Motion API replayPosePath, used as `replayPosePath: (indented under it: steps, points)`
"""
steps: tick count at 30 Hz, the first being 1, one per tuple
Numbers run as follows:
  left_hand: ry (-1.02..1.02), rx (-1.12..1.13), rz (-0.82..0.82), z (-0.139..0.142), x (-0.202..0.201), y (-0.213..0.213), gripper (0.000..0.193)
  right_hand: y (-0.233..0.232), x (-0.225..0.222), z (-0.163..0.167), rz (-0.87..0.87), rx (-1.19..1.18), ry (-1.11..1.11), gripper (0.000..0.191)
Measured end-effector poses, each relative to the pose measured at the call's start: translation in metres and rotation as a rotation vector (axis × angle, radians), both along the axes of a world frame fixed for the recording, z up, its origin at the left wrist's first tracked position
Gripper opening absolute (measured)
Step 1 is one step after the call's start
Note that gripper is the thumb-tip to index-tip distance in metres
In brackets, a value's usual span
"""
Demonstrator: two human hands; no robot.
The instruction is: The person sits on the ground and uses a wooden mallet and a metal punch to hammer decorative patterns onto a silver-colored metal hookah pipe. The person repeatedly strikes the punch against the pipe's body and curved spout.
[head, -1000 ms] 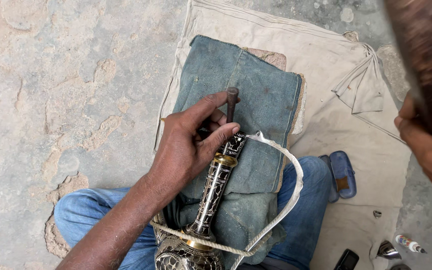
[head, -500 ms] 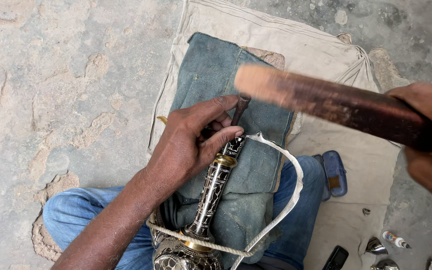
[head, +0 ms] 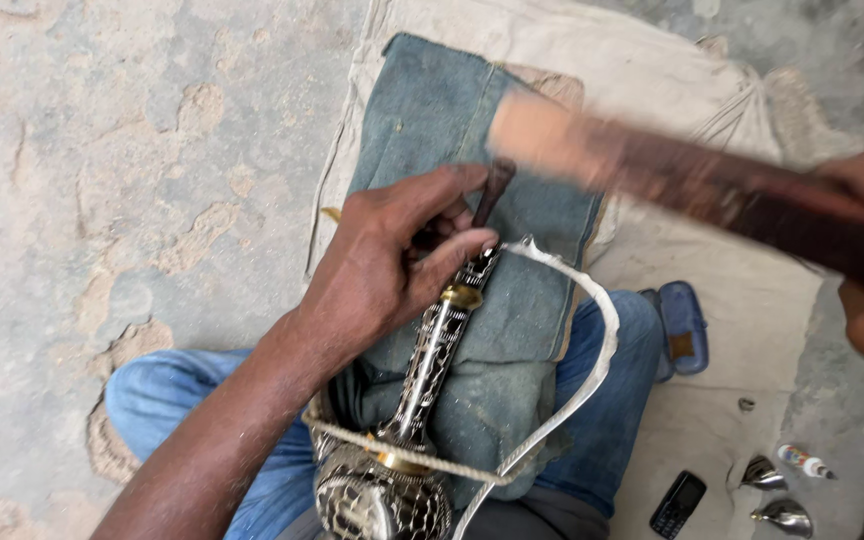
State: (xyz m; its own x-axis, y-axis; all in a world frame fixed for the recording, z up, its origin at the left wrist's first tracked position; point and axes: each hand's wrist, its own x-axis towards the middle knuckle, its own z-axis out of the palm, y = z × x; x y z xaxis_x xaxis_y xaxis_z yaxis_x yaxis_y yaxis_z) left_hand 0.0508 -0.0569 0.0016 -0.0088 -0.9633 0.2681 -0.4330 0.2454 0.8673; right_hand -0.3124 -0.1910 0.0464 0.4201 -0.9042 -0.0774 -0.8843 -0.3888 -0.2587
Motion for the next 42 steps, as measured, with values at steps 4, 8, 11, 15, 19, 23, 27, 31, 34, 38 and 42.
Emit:
replayPosePath:
  steps: [4, 8, 11, 15, 19, 23, 27, 31, 34, 38, 42]
  points:
    - [-0.022, 0.021, 0.017, -0.002, 0.000, -0.006, 0.044, -0.009, 0.004, 0.001, 0.091, -0.009, -0.418, 0.050]
    - [-0.105, -0.140, -0.005, -0.007, 0.000, -0.004, 0.046, 0.018, -0.006, 0.009, 0.134, -0.097, 0.085, 0.049]
    - [-0.052, -0.241, 0.026, -0.008, 0.002, 0.010, 0.044, 0.049, -0.019, -0.007, 0.137, -0.230, -0.076, 0.048]
    - [0.112, -0.052, 0.125, -0.003, 0.016, 0.045, 0.042, 0.101, -0.035, -0.050, -0.270, 0.300, -0.588, 0.032]
    - [0.181, 0.125, 0.162, 0.001, 0.025, 0.071, 0.042, 0.146, -0.036, -0.090, -0.584, 0.536, -0.664, 0.047]
    - [0.024, 0.159, 0.001, 0.003, 0.010, 0.060, 0.037, 0.168, -0.029, -0.091, -0.615, 0.615, -0.892, 0.049]
    - [-0.166, 0.091, -0.191, 0.016, -0.004, 0.035, 0.043, 0.171, -0.011, -0.056, -0.521, 0.553, -1.060, 0.049]
    - [-0.246, 0.092, -0.289, 0.034, -0.012, 0.027, 0.042, 0.172, 0.004, -0.015, -0.359, 0.416, -0.812, 0.041]
    - [-0.331, 0.089, -0.296, 0.041, -0.018, 0.023, 0.042, 0.170, 0.006, 0.002, -0.190, 0.382, -0.733, 0.034]
    - [-0.355, 0.216, -0.357, 0.045, -0.015, 0.018, 0.042, 0.158, 0.007, 0.009, -0.026, 0.435, -0.502, 0.044]
    - [-0.281, 0.233, -0.367, 0.045, -0.012, 0.016, 0.045, 0.147, 0.013, 0.014, -0.189, 0.576, 0.075, 0.052]
